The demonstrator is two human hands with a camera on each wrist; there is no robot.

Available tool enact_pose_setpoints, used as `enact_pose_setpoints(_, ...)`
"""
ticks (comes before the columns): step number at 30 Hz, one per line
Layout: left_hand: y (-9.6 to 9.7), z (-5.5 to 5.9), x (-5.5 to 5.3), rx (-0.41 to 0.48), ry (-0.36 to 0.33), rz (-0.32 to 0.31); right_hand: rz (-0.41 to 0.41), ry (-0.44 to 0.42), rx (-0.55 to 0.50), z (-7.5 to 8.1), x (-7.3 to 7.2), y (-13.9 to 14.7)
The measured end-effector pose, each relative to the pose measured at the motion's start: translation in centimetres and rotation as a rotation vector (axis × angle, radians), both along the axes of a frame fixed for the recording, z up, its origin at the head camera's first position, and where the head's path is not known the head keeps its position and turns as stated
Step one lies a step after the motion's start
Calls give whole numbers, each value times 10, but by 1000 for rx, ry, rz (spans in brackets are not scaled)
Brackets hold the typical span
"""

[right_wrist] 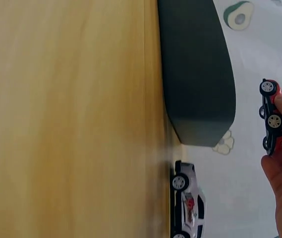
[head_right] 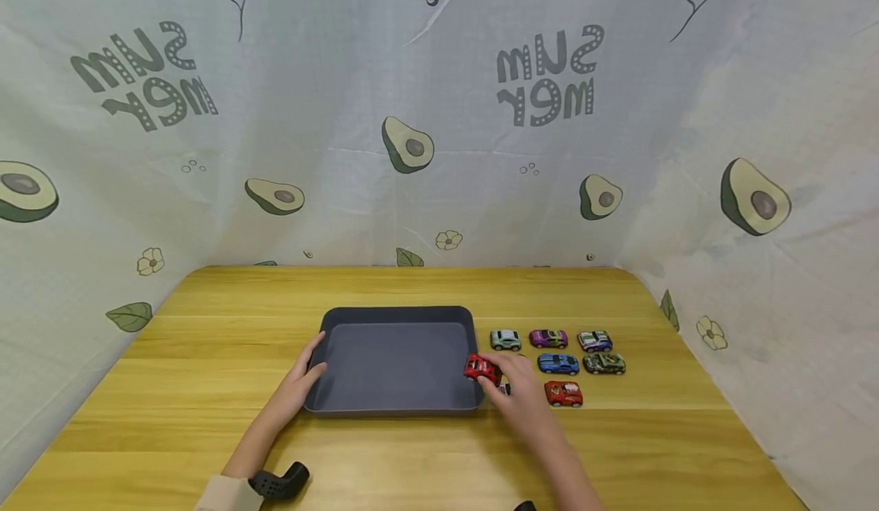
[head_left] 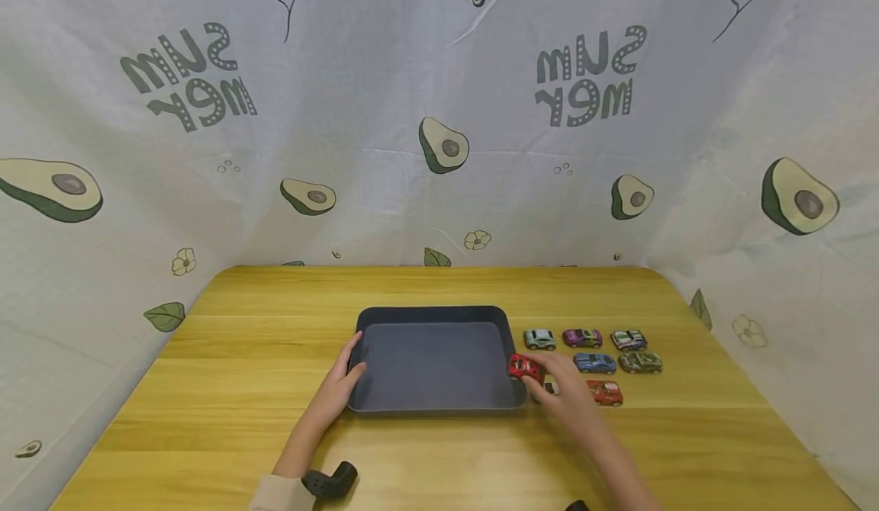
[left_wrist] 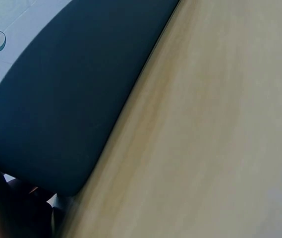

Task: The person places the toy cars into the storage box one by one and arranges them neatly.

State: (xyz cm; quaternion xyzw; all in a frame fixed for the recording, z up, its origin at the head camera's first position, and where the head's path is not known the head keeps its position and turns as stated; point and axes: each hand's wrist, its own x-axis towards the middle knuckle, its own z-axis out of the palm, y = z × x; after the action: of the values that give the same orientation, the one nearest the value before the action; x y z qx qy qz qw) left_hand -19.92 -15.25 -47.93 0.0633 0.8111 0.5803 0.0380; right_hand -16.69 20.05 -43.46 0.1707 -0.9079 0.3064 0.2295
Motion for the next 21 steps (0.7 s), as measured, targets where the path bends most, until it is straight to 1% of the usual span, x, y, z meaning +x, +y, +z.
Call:
enact_pose_setpoints(3, 0, 0, 0, 1, 2, 0, 22, -4, 4, 2, -1, -6)
enact_pose_setpoints(4, 0, 0, 0, 0, 4, 0, 21, -17, 8, 4, -1, -8)
enact_pose_setpoints(9, 0, 1, 0, 3, 9, -2, 15, -130, 17, 11, -3, -19)
enact_pose_setpoints(11, 0, 1, 0, 6, 7, -2, 25, -154, 13, 13, -4, -24)
enact_pose_setpoints(17, 1, 3, 1, 9, 4, -4, 77, -145, -25, 10, -6, -35)
enact_pose_setpoints(21, 1, 2, 1, 6, 8, -2, 85, -167, -47, 7, -7, -43)
